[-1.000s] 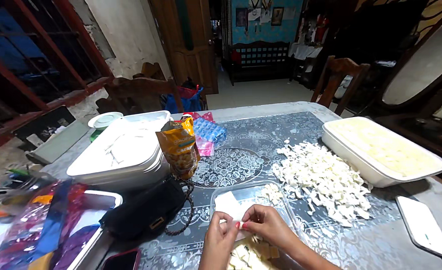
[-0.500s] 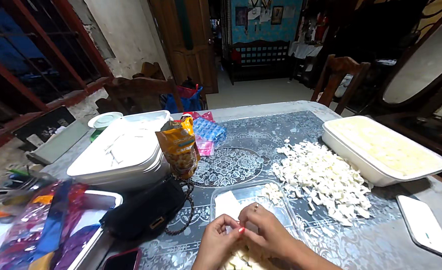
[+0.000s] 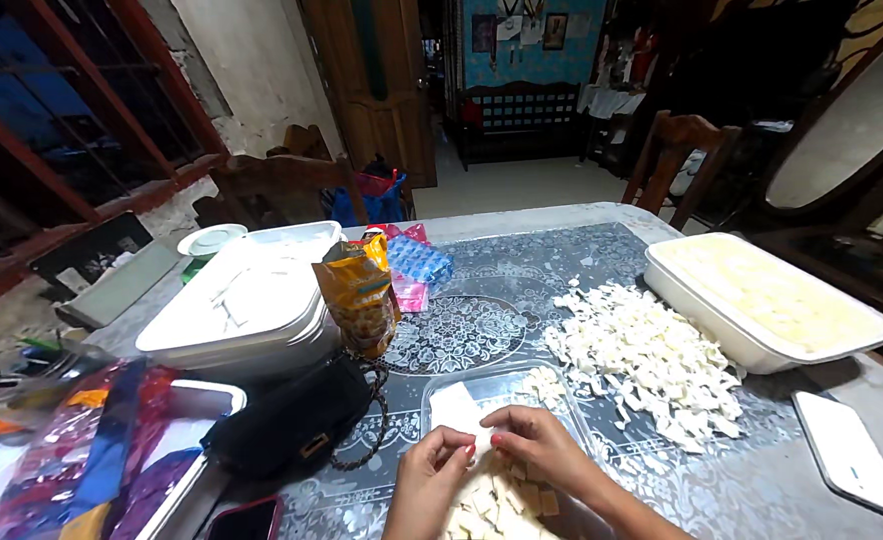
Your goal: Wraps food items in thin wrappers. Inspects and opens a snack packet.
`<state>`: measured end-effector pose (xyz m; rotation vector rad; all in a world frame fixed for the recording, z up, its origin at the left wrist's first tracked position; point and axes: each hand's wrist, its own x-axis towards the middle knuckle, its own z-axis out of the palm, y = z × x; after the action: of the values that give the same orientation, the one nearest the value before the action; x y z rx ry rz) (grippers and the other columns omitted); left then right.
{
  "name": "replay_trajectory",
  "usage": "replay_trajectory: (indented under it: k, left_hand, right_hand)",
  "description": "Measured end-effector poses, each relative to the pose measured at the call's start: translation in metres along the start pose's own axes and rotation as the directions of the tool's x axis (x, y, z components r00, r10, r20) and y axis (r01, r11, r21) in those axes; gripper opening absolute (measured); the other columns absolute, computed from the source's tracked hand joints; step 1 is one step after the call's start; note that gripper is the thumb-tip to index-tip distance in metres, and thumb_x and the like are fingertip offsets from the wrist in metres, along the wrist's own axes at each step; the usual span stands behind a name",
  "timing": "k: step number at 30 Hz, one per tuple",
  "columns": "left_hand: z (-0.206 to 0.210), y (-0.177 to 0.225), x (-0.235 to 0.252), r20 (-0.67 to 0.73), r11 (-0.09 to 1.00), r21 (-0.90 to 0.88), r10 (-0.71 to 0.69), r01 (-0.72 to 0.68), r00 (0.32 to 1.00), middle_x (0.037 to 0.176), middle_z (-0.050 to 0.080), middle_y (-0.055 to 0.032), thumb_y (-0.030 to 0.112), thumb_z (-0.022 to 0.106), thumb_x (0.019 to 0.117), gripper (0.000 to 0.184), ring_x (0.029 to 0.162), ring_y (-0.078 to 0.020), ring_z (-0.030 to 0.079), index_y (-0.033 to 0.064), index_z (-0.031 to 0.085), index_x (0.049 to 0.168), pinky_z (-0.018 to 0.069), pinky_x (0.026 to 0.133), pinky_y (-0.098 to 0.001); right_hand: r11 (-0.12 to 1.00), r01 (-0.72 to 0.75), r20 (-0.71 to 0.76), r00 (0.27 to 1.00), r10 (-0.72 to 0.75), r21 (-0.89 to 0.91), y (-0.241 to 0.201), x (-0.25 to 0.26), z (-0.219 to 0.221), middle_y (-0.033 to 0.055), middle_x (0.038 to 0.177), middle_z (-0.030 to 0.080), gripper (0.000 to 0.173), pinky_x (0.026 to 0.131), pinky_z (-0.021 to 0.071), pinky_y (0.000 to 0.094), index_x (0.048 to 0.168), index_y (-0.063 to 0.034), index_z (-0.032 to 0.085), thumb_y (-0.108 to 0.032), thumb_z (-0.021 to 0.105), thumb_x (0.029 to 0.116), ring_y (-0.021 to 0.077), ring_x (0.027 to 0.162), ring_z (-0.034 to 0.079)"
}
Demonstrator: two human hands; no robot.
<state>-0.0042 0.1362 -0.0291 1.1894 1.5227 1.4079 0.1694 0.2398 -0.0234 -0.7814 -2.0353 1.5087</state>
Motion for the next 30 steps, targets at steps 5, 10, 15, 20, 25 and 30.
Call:
replay_trajectory:
  k: [5,10,15,20,25,30]
  left_hand:
    - [0.0,0.003,0.003,0.032,0.95,-0.29,-0.11,0.114,0.993,0.085,0.074,-0.0036,-0.013,0.072,0.0778,0.021,0.074,-0.0102,0.072,0.0008,0.066,0.093,0.061,0.072,-0.0264]
    - [0.007,-0.001,0.005,-0.076,0.901,-0.423,-0.138,0.093,0.988,0.084,0.073,-0.0024,-0.017,0.065,0.0791,0.034,0.07,-0.0098,0.071,0.0015,0.056,0.105,0.0606,0.067,-0.0249]
    - [0.002,-0.004,0.001,0.086,0.94,-0.338,-0.013,0.042,0.996,0.083,0.072,0.002,-0.01,0.071,0.0786,0.024,0.073,-0.0078,0.07,0.0067,0.062,0.093,0.0604,0.07,-0.0254]
    - [-0.004,0.001,0.006,0.0,0.962,-0.271,-0.037,0.036,0.999,0.082,0.072,0.0011,-0.009,0.068,0.081,0.019,0.07,-0.0078,0.07,0.0054,0.061,0.092,0.0604,0.067,-0.0249]
    - [-0.013,-0.003,0.004,0.127,0.89,0.421,0.132,-0.174,0.983,0.094,0.072,-0.014,0.006,0.068,0.0911,0.013,0.082,-0.0229,0.072,-0.0036,0.072,0.099,0.0604,0.076,-0.0396]
    - [-0.01,0.005,-0.007,0.422,0.655,0.689,-0.015,-0.31,0.907,0.108,0.069,-0.0245,0.004,0.066,0.0901,0.019,0.104,-0.0416,0.067,-0.0072,0.073,0.104,0.0556,0.089,-0.0537]
  right_hand:
    - [0.982,-0.007,-0.064,0.998,-0.005,-0.188,0.0,0.001,-0.001,0.0067,0.082,0.068,0.021,0.07,0.052,0.0266,0.097,0.0026,0.07,-0.018,0.07,0.0953,0.0086,0.072,0.062]
    - [0.956,0.258,0.114,0.963,-0.244,-0.137,0.0,-0.006,0.011,0.0151,0.093,0.073,0.018,0.082,0.0539,0.0318,0.099,0.006,0.074,-0.01,0.067,0.0954,0.0172,0.087,0.068]
    - [0.986,0.164,-0.09,0.982,-0.165,-0.018,0.004,0.0,0.005,0.0032,0.091,0.07,0.018,0.081,0.0521,0.0235,0.097,0.0014,0.073,-0.014,0.064,0.0958,0.0036,0.086,0.064]
    - [0.842,0.383,0.072,0.92,-0.386,-0.381,0.006,-0.005,0.013,0.0159,0.09,0.074,0.018,0.089,0.0531,0.0474,0.094,0.0027,0.075,-0.014,0.066,0.0957,0.0311,0.093,0.07]
    - [0.347,0.498,0.09,0.662,-0.744,-0.795,0.016,0.001,0.018,0.0001,0.086,0.073,0.01,0.092,0.0467,0.0424,0.081,-0.0165,0.066,-0.021,0.063,0.0886,0.0195,0.093,0.069]
    - [0.3,-0.014,-0.23,0.677,-0.699,-0.954,0.005,0.01,-0.033,0.0153,0.081,0.072,0.006,0.082,0.0531,0.0577,0.078,-0.003,0.068,-0.006,0.069,0.0833,0.0358,0.086,0.073]
